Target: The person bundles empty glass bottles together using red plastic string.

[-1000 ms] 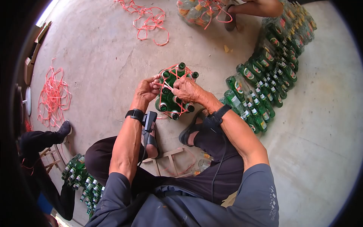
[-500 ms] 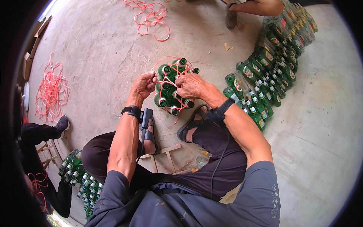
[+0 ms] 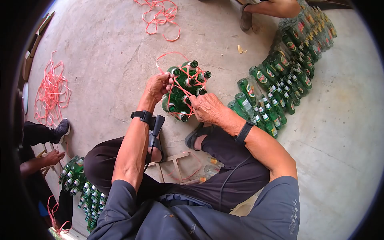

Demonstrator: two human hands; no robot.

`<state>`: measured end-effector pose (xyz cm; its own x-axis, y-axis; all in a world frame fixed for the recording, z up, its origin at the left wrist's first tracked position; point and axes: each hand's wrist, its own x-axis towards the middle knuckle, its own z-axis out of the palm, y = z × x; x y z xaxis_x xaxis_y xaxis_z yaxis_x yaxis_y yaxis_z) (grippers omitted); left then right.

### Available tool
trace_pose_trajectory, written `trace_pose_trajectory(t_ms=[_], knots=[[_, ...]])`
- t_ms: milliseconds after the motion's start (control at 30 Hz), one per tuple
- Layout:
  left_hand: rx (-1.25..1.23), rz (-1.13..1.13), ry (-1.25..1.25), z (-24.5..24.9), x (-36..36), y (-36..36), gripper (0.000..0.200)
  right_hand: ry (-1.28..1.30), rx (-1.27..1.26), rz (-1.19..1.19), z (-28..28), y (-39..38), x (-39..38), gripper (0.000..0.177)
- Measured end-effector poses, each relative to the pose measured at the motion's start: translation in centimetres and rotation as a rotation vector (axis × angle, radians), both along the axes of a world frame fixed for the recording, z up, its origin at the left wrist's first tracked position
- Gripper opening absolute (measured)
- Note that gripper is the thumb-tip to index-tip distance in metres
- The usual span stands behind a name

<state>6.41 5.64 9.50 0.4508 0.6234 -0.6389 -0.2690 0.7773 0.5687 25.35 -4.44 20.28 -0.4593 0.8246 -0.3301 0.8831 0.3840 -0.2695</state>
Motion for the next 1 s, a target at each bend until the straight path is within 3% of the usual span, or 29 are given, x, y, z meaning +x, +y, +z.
trace_pose_trajectory(t_ms=[400,833,1000], knots=[[-0.102,0.1,-0.119,-1.4,0.4,0.5,0.028,0.09,-0.101,-0.074,1.4,-1.4,-1.9,0.023],[-0.08,0.069,-0.051,-1.7,0.6,0.5,0.026,0.107,-0.219,-0.081,1.6,-2.4,-1.3,0.035],[-0.119,0.144,-0.056,-1.8,0.9,0.3,0.024,0.012,-0.133,0.019,1.1,-2.5,-2.0,0.019]])
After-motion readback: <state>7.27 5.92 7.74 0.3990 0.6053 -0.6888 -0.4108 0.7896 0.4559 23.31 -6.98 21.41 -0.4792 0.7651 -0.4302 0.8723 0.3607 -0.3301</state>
